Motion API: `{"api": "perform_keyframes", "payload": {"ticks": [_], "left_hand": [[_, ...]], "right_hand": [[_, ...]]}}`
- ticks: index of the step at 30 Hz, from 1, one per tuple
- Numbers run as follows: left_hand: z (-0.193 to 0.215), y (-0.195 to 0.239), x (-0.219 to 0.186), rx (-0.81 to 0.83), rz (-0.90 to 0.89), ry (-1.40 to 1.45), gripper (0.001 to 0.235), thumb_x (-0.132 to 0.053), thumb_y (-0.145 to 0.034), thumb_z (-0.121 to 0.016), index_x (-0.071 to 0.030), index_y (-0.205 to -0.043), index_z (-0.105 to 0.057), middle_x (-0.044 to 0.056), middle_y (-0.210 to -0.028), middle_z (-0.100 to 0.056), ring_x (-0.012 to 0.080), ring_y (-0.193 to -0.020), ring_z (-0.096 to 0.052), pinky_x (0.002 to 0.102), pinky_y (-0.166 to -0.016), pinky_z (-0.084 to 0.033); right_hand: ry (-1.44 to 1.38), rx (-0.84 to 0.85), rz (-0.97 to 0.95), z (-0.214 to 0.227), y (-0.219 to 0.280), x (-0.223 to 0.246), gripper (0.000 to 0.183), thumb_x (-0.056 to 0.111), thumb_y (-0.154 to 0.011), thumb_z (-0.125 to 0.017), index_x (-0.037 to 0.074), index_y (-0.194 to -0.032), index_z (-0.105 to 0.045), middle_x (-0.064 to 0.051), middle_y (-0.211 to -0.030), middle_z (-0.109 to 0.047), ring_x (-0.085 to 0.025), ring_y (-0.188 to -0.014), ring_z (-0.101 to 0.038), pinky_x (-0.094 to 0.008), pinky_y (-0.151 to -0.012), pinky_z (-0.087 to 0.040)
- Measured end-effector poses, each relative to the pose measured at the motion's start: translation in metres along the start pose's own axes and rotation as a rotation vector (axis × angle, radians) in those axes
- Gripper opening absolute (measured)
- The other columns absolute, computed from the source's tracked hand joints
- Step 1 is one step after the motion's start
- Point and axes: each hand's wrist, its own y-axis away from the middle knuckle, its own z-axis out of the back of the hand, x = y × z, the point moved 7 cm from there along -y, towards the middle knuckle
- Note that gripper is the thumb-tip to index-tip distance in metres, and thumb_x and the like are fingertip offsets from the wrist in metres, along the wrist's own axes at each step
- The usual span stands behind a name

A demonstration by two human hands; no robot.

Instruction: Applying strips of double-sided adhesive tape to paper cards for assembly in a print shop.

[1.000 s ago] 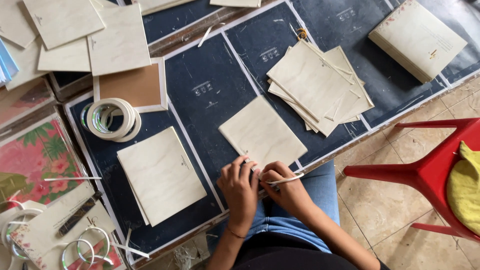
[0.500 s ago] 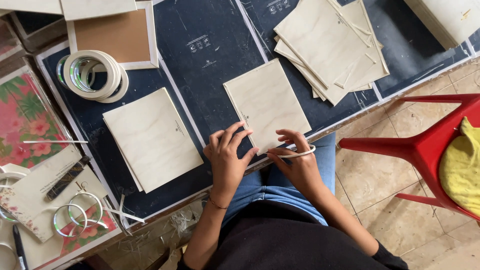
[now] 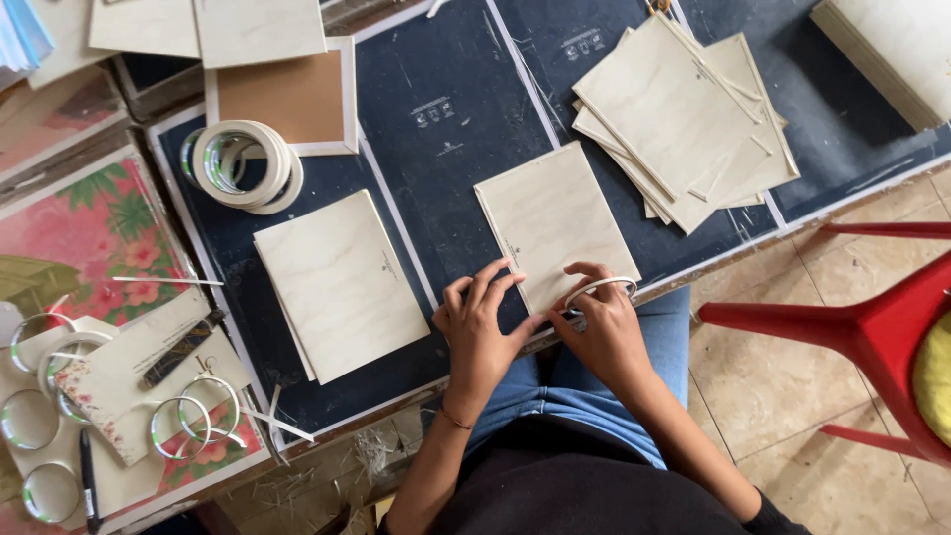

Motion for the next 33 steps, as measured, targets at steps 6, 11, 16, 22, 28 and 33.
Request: {"api": "perform_keyframes", "payload": {"ticks": [6, 11, 16, 22, 28, 33], "left_hand": [[0.000, -0.002, -0.001, -0.010, 0.055, 0.044, 0.056, -0.043, -0.082, -0.092, -0.033, -0.131, -0.068, -0.021, -0.154, -0.051, 0.0242, -0.133, -0.041, 0.058, -0.102, -0.035], [-0.011, -0.001, 0.003, -0.008, 0.090, 0.022, 0.056, -0.040, -0.080, -0.094, -0.035, -0.129, -0.066, -0.020, -0.156, -0.046, 0.0267, -0.133, -0.040, 0.060, -0.101, -0.037], [-0.009, -0.001, 0.004, 0.013, 0.109, 0.026, 0.055, -0.039, -0.079, -0.095, -0.033, -0.126, -0.067, -0.017, -0.156, -0.045, 0.0286, -0.134, -0.039, 0.062, -0.100, -0.037], [-0.011, -0.003, 0.004, 0.015, 0.067, -0.022, 0.060, -0.038, -0.072, -0.099, -0.032, -0.125, -0.070, -0.016, -0.155, -0.048, 0.0313, -0.129, -0.043, 0.065, -0.097, -0.043], [-0.008, -0.002, 0.002, -0.005, 0.059, -0.072, 0.058, -0.041, -0.077, -0.097, -0.036, -0.127, -0.069, -0.013, -0.158, -0.045, 0.0322, -0.132, -0.042, 0.063, -0.093, -0.044], [-0.010, -0.003, 0.004, -0.010, 0.051, -0.048, 0.057, -0.037, -0.076, -0.096, -0.034, -0.126, -0.070, -0.008, -0.159, -0.045, 0.0346, -0.132, -0.040, 0.062, -0.094, -0.041]], "right_hand": [[0.012, -0.005, -0.003, 0.001, 0.001, 0.001, 0.017, 0.025, -0.081, -0.090, 0.011, -0.086, -0.081, -0.007, -0.133, -0.066, -0.035, -0.091, -0.071, -0.049, -0.086, -0.059], [-0.008, -0.110, 0.022, 0.017, 0.002, 0.017, 0.011, 0.022, -0.089, -0.089, 0.012, -0.090, -0.086, -0.010, -0.132, -0.067, -0.033, -0.096, -0.073, -0.042, -0.087, -0.060], [-0.017, -0.148, 0.039, 0.044, 0.000, 0.005, 0.012, 0.028, -0.087, -0.091, 0.019, -0.094, -0.088, -0.006, -0.131, -0.069, -0.029, -0.094, -0.073, -0.040, -0.087, -0.061], [-0.038, -0.192, -0.061, 0.097, -0.003, -0.048, 0.014, 0.023, -0.087, -0.096, 0.014, -0.092, -0.086, -0.010, -0.138, -0.064, -0.029, -0.103, -0.075, -0.040, -0.096, -0.060], [-0.030, -0.264, -0.133, 0.106, -0.002, -0.068, 0.013, 0.020, -0.084, -0.097, 0.017, -0.090, -0.087, -0.008, -0.138, -0.063, -0.027, -0.107, -0.074, -0.040, -0.099, -0.060], [-0.007, -0.188, -0.203, 0.093, -0.008, -0.067, 0.011, 0.011, -0.083, -0.093, 0.007, -0.085, -0.083, -0.012, -0.138, -0.060, -0.032, -0.110, -0.072, -0.047, -0.103, -0.059]]}}
